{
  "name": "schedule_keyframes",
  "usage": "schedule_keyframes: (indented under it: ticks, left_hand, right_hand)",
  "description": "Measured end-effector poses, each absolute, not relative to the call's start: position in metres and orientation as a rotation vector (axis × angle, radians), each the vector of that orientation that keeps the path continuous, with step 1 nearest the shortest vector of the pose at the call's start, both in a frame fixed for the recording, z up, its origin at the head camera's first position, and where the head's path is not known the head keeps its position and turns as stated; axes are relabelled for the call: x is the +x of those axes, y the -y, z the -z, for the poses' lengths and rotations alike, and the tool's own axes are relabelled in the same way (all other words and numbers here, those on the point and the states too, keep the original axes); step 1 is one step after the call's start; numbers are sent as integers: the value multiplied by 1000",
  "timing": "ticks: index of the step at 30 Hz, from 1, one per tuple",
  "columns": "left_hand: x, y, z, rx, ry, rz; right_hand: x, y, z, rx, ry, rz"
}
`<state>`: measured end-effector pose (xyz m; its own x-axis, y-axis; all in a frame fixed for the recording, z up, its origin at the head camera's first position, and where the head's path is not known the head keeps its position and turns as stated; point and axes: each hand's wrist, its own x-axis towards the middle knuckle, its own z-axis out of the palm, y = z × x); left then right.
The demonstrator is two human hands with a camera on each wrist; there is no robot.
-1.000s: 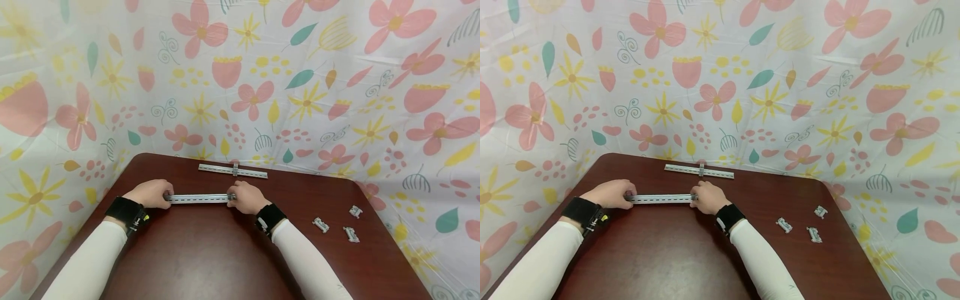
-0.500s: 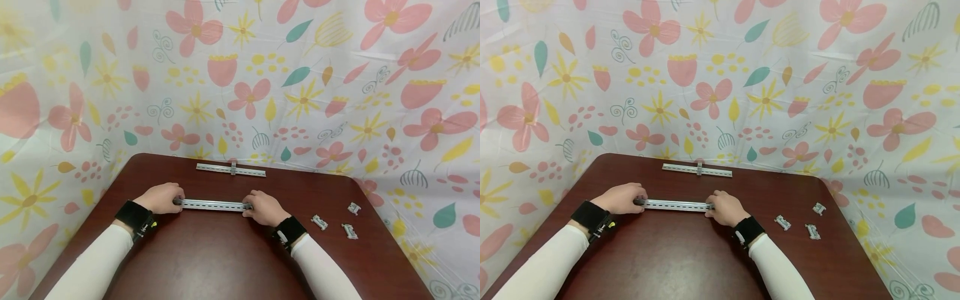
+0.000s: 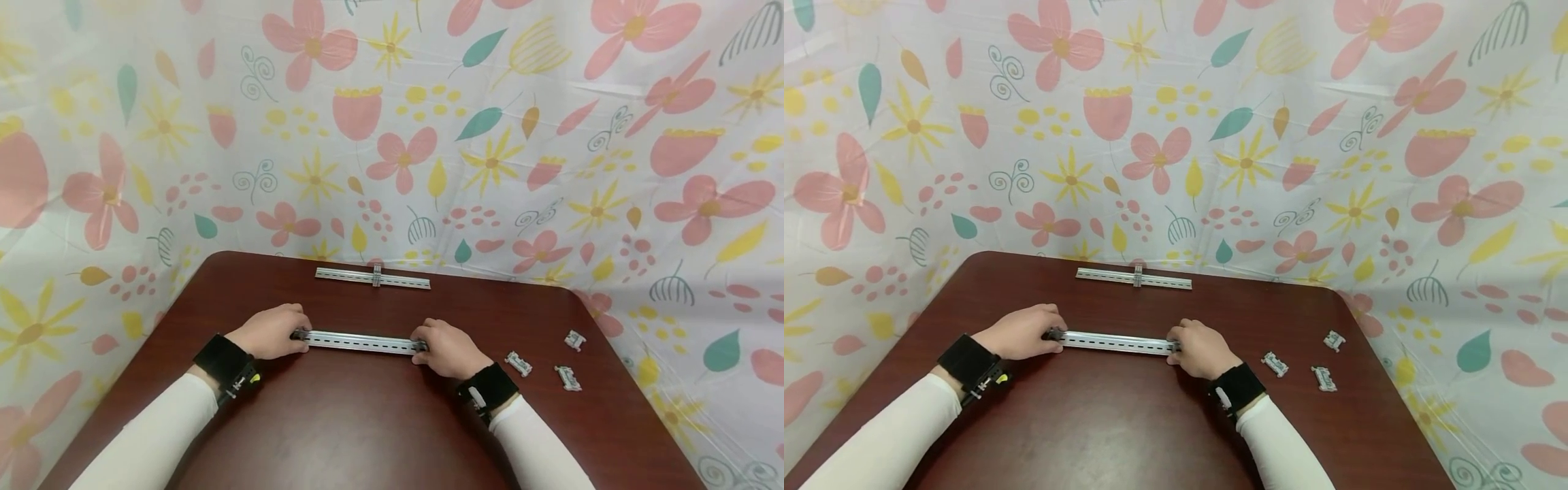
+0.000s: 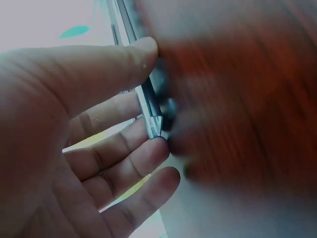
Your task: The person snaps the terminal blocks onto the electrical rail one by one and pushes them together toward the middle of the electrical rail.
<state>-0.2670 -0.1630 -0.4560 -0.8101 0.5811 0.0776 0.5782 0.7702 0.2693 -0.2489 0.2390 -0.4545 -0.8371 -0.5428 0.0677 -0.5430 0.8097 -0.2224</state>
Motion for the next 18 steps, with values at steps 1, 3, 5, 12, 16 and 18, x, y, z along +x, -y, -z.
schedule_keyframes:
  ticks: [1, 3, 5, 12, 16, 18]
  left_hand:
    - [-266, 162, 456, 970, -2944, -446]
    - [-264, 159, 456, 987, -2937, -452]
    - [-262, 158, 456, 1006, -2937, -459]
    - [-264, 156, 456, 1014, -2947, -460]
    - [-266, 155, 458, 1013, -2937, -471]
    - [-266, 155, 459, 1012, -2934, -478]
  right_hand:
    - [-248, -240, 454, 889, 2996, -352]
    - [-246, -241, 453, 884, 3011, -330]
    - [-246, -242, 451, 881, 3019, -303]
    - [-245, -243, 443, 859, 3045, -304]
    - [-245, -243, 444, 859, 3059, -315]
    - [-245, -243, 444, 859, 3061, -320]
